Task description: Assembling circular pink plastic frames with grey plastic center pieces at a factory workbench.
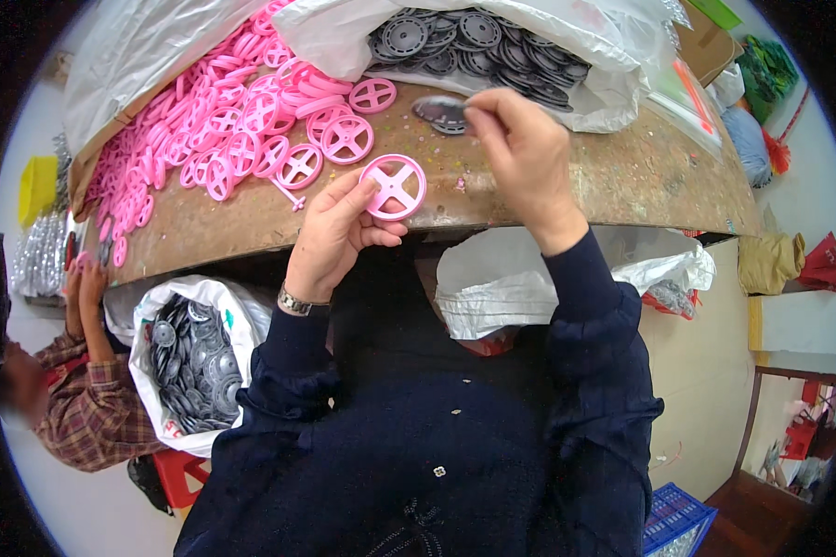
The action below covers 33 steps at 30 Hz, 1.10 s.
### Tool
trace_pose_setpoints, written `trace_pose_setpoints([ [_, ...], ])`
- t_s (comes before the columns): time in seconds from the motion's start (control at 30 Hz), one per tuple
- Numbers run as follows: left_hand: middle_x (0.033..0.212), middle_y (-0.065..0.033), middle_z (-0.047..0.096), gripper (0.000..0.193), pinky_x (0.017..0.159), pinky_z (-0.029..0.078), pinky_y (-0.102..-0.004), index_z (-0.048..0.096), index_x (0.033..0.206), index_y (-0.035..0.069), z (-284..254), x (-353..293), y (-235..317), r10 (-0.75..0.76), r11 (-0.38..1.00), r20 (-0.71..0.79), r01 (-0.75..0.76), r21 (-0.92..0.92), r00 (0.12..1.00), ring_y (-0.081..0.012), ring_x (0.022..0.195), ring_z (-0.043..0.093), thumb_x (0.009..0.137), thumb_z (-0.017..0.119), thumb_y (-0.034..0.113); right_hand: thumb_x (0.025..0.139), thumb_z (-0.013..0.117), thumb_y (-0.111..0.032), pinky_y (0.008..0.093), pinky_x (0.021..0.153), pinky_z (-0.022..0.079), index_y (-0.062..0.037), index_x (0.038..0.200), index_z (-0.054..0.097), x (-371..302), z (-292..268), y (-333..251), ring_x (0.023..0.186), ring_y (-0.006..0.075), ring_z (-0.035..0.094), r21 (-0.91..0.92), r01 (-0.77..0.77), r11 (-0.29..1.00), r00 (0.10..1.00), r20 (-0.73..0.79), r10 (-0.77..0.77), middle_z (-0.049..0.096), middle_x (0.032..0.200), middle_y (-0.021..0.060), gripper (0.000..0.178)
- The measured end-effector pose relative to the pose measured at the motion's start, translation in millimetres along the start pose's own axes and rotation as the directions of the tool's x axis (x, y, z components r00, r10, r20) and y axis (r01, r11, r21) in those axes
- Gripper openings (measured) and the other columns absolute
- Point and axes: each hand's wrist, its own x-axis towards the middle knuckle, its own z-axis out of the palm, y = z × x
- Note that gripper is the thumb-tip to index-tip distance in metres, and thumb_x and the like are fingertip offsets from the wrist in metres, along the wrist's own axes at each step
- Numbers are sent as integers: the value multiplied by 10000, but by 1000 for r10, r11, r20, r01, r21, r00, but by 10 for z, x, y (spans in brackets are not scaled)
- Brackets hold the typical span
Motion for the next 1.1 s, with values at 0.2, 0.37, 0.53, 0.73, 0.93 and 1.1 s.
trace_pose_setpoints([
  [0.2, 992, -117, 685, 332, 644, 614, -285, 538, 1257, -13, 16, -7, 2, -25, 995, 79, 32, -96, 997, -192, 750, 709, 1034, 508, 232, 846, 672, 44, 297, 674, 511, -10, 979, 675, -217, -119, -294, 776, 227, 680, -224, 442, 869, 897, 131, -423, 692, 905, 126, 143],
  [0.37, 1002, -115, 679, 328, 647, 609, -273, 532, 1253, -12, 112, -28, -23, 33, 999, 17, -33, 38, 999, -180, 754, 705, 1031, 517, 229, 904, 641, 14, 254, 694, 512, 5, 996, 651, -421, -96, -412, 784, 144, 665, -36, 51, 998, 995, 86, -48, 676, 879, 71, 93],
  [0.53, 1011, -106, 673, 309, 664, 600, -256, 529, 1253, -13, 194, -69, -56, 114, 983, -12, -112, 143, 993, -162, 783, 697, 1021, 539, 191, 972, 592, -56, 208, 675, 501, 10, 975, 623, -500, -40, -418, 749, 63, 615, 265, -395, 880, 916, 183, 357, 631, 862, 4, 72],
  [0.73, 1086, -103, 659, 296, 713, 600, -269, 522, 1266, -12, 232, -101, -109, 139, 959, 57, -148, 240, 989, -171, 836, 694, 1002, 554, 119, 951, 620, -79, 210, 635, 476, 0, 928, 614, -585, 7, -404, 710, 60, 595, 168, -483, 859, 860, 277, 429, 626, 816, 4, 82],
  [0.93, 1058, -87, 657, 300, 692, 585, -232, 534, 1250, -24, 236, -127, -182, 189, 948, 56, -197, 249, 980, -115, 817, 665, 988, 585, 113, 920, 649, -61, 237, 641, 484, -3, 953, 610, -626, 70, -474, 727, 78, 599, 6, -253, 967, 954, 170, 248, 633, 819, 28, 77],
  [1.1, 1116, -108, 643, 291, 724, 603, -288, 523, 1264, -22, 223, -143, -201, 229, 934, 105, -248, 256, 968, -175, 909, 677, 994, 558, 81, 948, 625, -80, 237, 790, 488, 12, 1092, 618, -663, 55, -466, 878, 84, 606, 338, -453, 825, 880, 316, 354, 654, 962, 29, 171],
])
